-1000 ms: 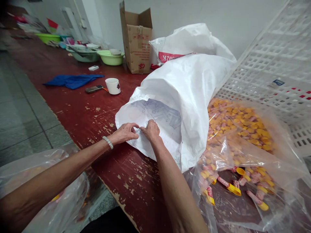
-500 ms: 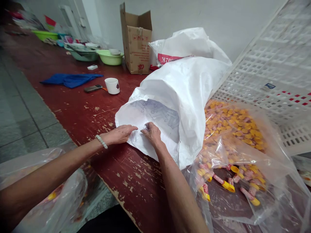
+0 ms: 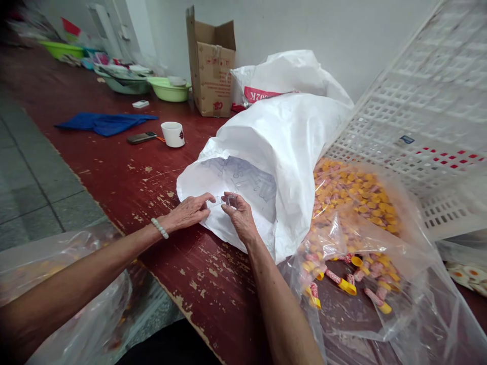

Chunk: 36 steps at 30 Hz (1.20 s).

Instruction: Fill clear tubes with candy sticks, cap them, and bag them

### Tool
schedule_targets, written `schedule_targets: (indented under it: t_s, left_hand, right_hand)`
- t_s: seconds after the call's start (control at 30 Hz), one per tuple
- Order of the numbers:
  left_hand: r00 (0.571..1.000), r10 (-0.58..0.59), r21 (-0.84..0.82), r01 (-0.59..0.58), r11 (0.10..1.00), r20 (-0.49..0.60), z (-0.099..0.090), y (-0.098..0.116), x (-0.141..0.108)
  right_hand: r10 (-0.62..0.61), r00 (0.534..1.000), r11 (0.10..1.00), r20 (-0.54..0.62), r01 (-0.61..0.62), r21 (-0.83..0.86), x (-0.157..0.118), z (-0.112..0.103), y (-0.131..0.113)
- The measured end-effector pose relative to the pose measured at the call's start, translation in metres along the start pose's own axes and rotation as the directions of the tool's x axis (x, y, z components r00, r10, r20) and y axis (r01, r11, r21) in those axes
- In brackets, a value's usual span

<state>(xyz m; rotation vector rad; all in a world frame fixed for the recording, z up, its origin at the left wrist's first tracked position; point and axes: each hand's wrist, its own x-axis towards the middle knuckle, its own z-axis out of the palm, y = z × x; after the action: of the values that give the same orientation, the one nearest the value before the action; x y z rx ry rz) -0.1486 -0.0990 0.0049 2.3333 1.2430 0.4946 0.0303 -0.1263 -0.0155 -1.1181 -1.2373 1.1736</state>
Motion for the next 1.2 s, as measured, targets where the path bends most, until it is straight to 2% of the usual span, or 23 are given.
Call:
schedule_targets:
  t_s: [0.07, 0.13, 0.2, 0.27, 0.37, 0.43, 0.5, 0.6, 0.77, 0.97, 1.03, 1.1, 1.2]
  left_hand:
    - [0.998, -0.053, -0.157, 0.056, 0.986, 0.027, -0.001, 0.000, -0.002]
    - [0.993, -0.102, -0.348, 0.118, 0.930, 0.063, -0.001, -0.001, -0.004]
    - [0.982, -0.138, -0.568, 0.189, 0.801, 0.132, -0.001, 0.000, -0.006]
    - [0.959, -0.128, -0.739, 0.276, 0.615, 0.252, -0.002, 0.001, -0.009]
    - [0.912, 0.002, -0.846, 0.379, 0.375, 0.410, -0.004, 0.004, -0.015]
    - [0.892, 0.091, -0.868, 0.401, 0.292, 0.443, -0.004, 0.005, -0.019]
    - [0.893, 0.097, -0.873, 0.398, 0.283, 0.439, -0.002, 0.006, -0.024]
    - [0.921, 0.034, -0.885, 0.361, 0.295, 0.387, 0.003, 0.010, -0.031]
    - [0.962, 0.064, -0.947, 0.247, 0.205, 0.265, 0.007, 0.025, -0.038]
    - [0.973, 0.090, -0.944, 0.179, 0.276, 0.210, -0.006, 0.035, -0.043]
    - [0.978, 0.101, -0.938, 0.140, 0.317, 0.180, -0.009, 0.038, -0.045]
    - [0.982, 0.088, -0.924, 0.127, 0.360, 0.169, -0.009, 0.043, -0.048]
    - [0.983, 0.058, -0.914, 0.138, 0.381, 0.173, -0.005, 0.051, -0.052]
  right_hand:
    - [-0.021, 1.000, 0.999, 0.004, 0.021, -0.039, -0.002, 0.002, -0.005]
    - [-0.044, 0.999, 0.998, 0.000, 0.043, -0.053, -0.004, 0.004, -0.011]
    - [-0.093, 0.996, 0.994, -0.014, 0.092, -0.060, -0.008, 0.008, -0.016]
    - [-0.163, 0.986, 0.984, -0.030, 0.160, -0.077, -0.014, 0.013, -0.022]
    - [-0.213, 0.977, 0.971, -0.027, 0.209, -0.112, -0.024, 0.021, -0.030]
    - [-0.222, 0.974, 0.966, -0.038, 0.214, -0.147, -0.030, 0.025, -0.036]
    - [-0.236, 0.967, 0.960, -0.093, 0.217, -0.176, -0.035, 0.026, -0.040]
    - [-0.203, 0.967, 0.969, -0.153, 0.176, -0.173, -0.039, 0.026, -0.043]
    - [-0.117, 0.990, 0.993, -0.077, 0.115, -0.033, -0.046, 0.029, -0.043]
    - [-0.134, 0.990, 0.984, -0.044, 0.138, 0.108, -0.057, 0.032, -0.047]
    - [-0.139, 0.990, 0.988, -0.026, 0.141, 0.062, -0.062, 0.032, -0.050]
    - [-0.158, 0.987, 0.983, 0.020, 0.160, -0.088, -0.067, 0.032, -0.053]
    - [-0.203, 0.977, 0.926, 0.059, 0.211, -0.314, -0.071, 0.030, -0.053]
